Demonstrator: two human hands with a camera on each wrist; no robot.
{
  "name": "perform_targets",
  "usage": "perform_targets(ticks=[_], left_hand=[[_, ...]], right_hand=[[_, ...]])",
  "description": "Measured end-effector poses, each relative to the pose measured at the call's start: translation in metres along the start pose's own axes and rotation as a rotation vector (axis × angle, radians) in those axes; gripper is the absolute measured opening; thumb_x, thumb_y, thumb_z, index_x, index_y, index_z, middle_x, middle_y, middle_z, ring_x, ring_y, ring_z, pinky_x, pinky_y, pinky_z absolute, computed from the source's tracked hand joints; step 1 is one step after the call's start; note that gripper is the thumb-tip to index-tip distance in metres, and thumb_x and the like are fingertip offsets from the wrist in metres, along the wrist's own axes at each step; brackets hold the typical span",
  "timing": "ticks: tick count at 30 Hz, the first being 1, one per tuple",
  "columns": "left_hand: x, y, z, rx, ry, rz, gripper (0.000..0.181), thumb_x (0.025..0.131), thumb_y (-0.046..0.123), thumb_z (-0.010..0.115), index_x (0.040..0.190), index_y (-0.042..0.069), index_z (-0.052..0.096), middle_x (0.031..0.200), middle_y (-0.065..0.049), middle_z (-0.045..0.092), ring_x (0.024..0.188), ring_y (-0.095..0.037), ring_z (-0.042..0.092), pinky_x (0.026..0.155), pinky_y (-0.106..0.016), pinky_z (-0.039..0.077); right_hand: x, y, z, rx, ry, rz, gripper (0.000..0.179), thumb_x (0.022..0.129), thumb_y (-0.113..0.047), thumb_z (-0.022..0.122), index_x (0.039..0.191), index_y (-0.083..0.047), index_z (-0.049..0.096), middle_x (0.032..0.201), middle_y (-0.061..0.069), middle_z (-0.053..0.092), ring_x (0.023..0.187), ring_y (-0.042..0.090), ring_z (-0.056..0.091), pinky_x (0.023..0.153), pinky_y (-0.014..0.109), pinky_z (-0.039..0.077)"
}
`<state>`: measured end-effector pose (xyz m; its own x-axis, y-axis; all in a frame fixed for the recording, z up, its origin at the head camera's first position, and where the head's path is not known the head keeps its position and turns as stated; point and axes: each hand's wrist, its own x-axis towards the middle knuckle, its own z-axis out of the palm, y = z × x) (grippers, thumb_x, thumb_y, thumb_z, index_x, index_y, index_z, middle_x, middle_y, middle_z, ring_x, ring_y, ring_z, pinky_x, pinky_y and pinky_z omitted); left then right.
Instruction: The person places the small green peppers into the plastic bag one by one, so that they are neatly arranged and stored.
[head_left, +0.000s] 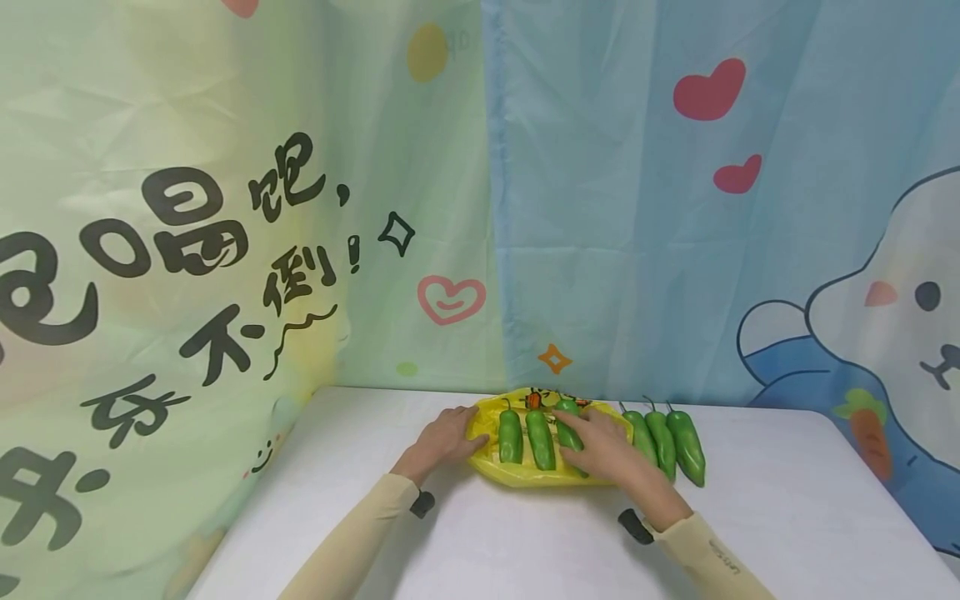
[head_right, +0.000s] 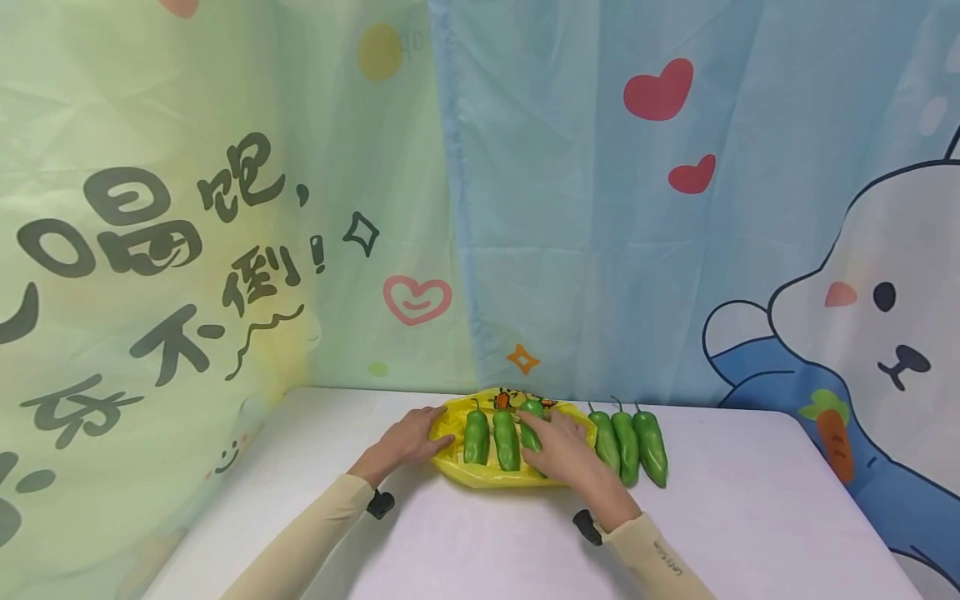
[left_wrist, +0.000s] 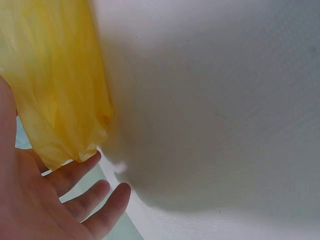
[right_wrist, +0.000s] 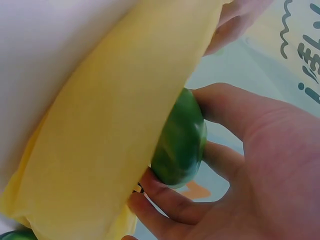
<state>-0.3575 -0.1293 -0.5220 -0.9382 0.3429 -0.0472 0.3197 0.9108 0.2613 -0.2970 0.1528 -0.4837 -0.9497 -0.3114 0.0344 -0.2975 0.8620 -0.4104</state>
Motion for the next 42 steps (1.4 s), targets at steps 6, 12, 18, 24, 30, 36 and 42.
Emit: perform_targets(ticks=[6,12,18,24,30,36,42], left_hand=[[0.001,-0.001,0.001,-0.001,0.002,0.007,0.068,0.097,0.05,0.055,0.15,0.009,0.045,0.151,-0.016,0.05,0.139,-0.035,0.047,0.112,-0.051,0.044],[0.001,-0.001,0.0,-0.007,-0.001,0.007,0.068,0.097,0.05,0.055,0.15,0.009,0.045,0.151,-0.016,0.049,0.14,-0.035,0.046,0.112,-0.05,0.044],[0.001,0.0,0.0,-0.013,-0.002,0.002,0.067,0.097,0.049,0.055,0.15,0.008,0.045,0.151,-0.016,0.05,0.14,-0.035,0.046,0.113,-0.05,0.044],[0.002,-0.001,0.002,-0.012,-0.001,0.003,0.067,0.097,0.049,0.056,0.15,0.008,0.045,0.151,-0.016,0.05,0.14,-0.035,0.046,0.112,-0.051,0.044],[0.001,0.0,0.002,-0.013,-0.002,0.002,0.067,0.098,0.048,0.055,0.15,0.009,0.045,0.151,-0.015,0.049,0.14,-0.034,0.046,0.112,-0.051,0.044],[0.0,0.0,0.002,-0.008,0.002,0.006,0.067,0.098,0.048,0.055,0.15,0.008,0.045,0.151,-0.016,0.05,0.14,-0.034,0.046,0.112,-0.05,0.044],[0.0,-0.001,0.002,-0.008,0.006,0.012,0.067,0.098,0.048,0.055,0.15,0.008,0.045,0.15,-0.016,0.05,0.14,-0.035,0.047,0.112,-0.05,0.044]], right_hand=[[0.003,0.0,0.005,0.023,-0.011,0.026,0.064,0.095,-0.026,0.068,0.153,-0.016,0.044,0.146,0.036,0.043,0.137,0.055,0.039,0.106,0.078,0.029],[0.004,-0.001,0.01,0.038,-0.02,0.045,0.064,0.095,-0.025,0.068,0.153,-0.017,0.043,0.149,0.037,0.04,0.14,0.056,0.034,0.109,0.079,0.025],[0.007,0.001,0.014,0.057,-0.016,0.046,0.064,0.095,-0.026,0.068,0.153,-0.018,0.043,0.151,0.036,0.039,0.142,0.056,0.031,0.111,0.078,0.022],[0.007,0.002,0.017,0.041,-0.01,0.05,0.064,0.095,-0.025,0.068,0.153,-0.019,0.043,0.148,0.035,0.042,0.138,0.054,0.038,0.107,0.076,0.03],[0.006,0.0,0.02,0.033,-0.012,0.048,0.064,0.095,-0.026,0.068,0.153,-0.02,0.043,0.144,0.034,0.046,0.133,0.053,0.043,0.104,0.074,0.033],[0.007,0.002,0.024,0.043,-0.01,0.053,0.064,0.095,-0.027,0.068,0.153,-0.019,0.043,0.145,0.035,0.045,0.134,0.054,0.042,0.105,0.075,0.032],[0.01,0.003,0.027,0.036,-0.016,0.066,0.064,0.096,-0.028,0.067,0.154,-0.019,0.043,0.144,0.035,0.045,0.133,0.053,0.043,0.105,0.075,0.033]])
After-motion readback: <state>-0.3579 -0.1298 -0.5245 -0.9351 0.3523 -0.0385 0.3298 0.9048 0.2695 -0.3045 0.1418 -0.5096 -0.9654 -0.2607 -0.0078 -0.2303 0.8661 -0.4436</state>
